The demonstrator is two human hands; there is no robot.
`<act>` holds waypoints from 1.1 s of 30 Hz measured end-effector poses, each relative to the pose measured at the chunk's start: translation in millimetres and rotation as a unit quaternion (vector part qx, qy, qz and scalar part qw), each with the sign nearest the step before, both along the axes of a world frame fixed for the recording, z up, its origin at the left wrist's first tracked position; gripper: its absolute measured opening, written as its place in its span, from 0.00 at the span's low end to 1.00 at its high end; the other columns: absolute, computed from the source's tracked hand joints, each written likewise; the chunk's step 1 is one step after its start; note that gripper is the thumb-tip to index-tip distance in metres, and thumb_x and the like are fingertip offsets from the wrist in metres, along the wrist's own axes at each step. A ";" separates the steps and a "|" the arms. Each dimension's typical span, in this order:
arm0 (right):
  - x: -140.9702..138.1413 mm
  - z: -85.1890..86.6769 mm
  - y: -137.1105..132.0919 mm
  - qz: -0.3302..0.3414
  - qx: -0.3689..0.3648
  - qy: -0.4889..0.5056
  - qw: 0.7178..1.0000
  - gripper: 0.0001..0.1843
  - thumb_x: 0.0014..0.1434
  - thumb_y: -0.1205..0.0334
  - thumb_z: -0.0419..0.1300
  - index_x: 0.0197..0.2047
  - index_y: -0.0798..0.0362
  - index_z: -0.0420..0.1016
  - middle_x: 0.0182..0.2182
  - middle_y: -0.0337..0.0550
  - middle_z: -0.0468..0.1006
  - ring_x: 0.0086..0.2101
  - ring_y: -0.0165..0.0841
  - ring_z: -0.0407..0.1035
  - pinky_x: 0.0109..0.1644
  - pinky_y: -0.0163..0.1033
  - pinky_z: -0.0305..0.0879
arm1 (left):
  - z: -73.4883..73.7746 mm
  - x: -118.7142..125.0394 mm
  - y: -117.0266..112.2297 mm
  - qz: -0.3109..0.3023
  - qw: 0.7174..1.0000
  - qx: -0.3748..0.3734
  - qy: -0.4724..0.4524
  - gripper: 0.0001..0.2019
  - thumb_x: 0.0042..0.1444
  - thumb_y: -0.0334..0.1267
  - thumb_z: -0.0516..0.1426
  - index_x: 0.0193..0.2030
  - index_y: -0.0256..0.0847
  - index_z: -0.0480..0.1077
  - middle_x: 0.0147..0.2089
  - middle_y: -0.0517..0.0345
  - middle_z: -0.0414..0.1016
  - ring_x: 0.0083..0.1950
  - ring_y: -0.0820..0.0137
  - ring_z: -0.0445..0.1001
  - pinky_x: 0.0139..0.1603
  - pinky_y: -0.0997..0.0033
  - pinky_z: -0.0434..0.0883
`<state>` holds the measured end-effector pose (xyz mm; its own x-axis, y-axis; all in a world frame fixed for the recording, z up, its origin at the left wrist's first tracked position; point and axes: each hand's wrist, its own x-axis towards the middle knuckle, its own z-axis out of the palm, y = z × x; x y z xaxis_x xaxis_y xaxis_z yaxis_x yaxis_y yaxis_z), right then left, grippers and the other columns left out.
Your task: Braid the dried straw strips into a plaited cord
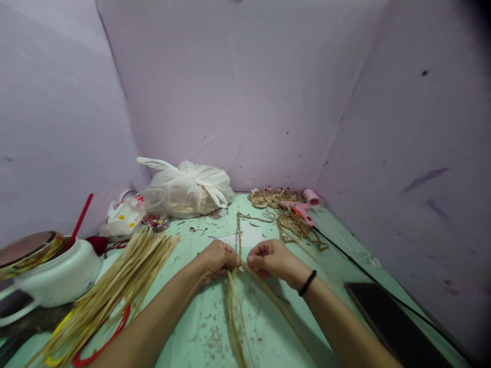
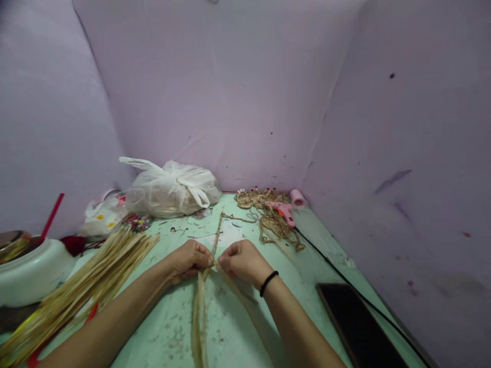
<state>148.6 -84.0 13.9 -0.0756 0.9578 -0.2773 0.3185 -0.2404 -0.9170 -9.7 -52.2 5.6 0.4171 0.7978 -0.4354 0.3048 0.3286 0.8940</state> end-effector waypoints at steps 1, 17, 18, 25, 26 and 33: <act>-0.1 -2.7 0.2 0.021 -0.012 -0.009 1.000 0.06 0.39 0.67 0.60 0.17 0.56 0.67 0.11 0.34 0.64 0.15 0.22 0.55 0.18 0.30 0.51 | -0.8 0.1 0.3 0.002 1.000 -0.001 -0.002 0.05 0.31 0.33 0.55 0.19 0.33 0.67 0.10 0.66 0.57 0.10 0.83 0.46 0.11 0.79 0.40; 4.8 -14.8 -3.5 0.137 -0.132 0.011 0.982 0.06 0.32 0.67 0.63 0.14 0.57 0.68 0.12 0.33 0.67 0.15 0.22 0.59 0.19 0.28 0.60 | -8.3 -3.0 4.1 -0.035 0.999 -0.011 -0.031 0.05 0.32 0.34 0.56 0.18 0.34 0.66 0.10 0.68 0.54 0.09 0.84 0.44 0.10 0.79 0.38; 5.4 -14.7 -3.6 0.128 -0.130 0.011 0.983 0.06 0.32 0.67 0.63 0.15 0.57 0.68 0.12 0.33 0.67 0.15 0.22 0.59 0.19 0.28 0.60 | -8.4 -3.2 4.4 -0.035 0.999 -0.010 -0.034 0.05 0.31 0.34 0.56 0.18 0.34 0.65 0.10 0.69 0.54 0.09 0.84 0.44 0.10 0.79 0.38; 12.8 -6.6 -1.9 0.093 -0.085 0.134 0.983 0.14 0.32 0.64 0.66 0.25 0.57 0.68 0.16 0.35 0.72 0.18 0.24 0.64 0.21 0.28 0.57 | -7.3 -2.7 3.3 -0.027 0.999 -0.017 -0.033 0.07 0.30 0.36 0.58 0.18 0.35 0.65 0.10 0.68 0.56 0.09 0.84 0.45 0.10 0.79 0.38; 12.8 -6.1 -1.5 0.082 -0.080 0.148 0.982 0.16 0.31 0.64 0.66 0.27 0.56 0.68 0.17 0.35 0.72 0.19 0.25 0.65 0.22 0.29 0.57 | -7.0 -2.6 3.0 -0.026 0.999 -0.016 -0.034 0.08 0.30 0.36 0.58 0.18 0.35 0.64 0.10 0.68 0.55 0.09 0.84 0.45 0.10 0.79 0.38; 14.4 -6.0 -1.1 0.097 -0.074 0.073 0.990 0.15 0.40 0.54 0.64 0.21 0.58 0.70 0.15 0.35 0.68 0.17 0.22 0.59 0.23 0.31 0.57 | -6.6 -3.2 2.5 -0.037 0.999 -0.012 -0.031 0.07 0.32 0.37 0.57 0.19 0.35 0.65 0.10 0.69 0.53 0.09 0.84 0.44 0.10 0.79 0.38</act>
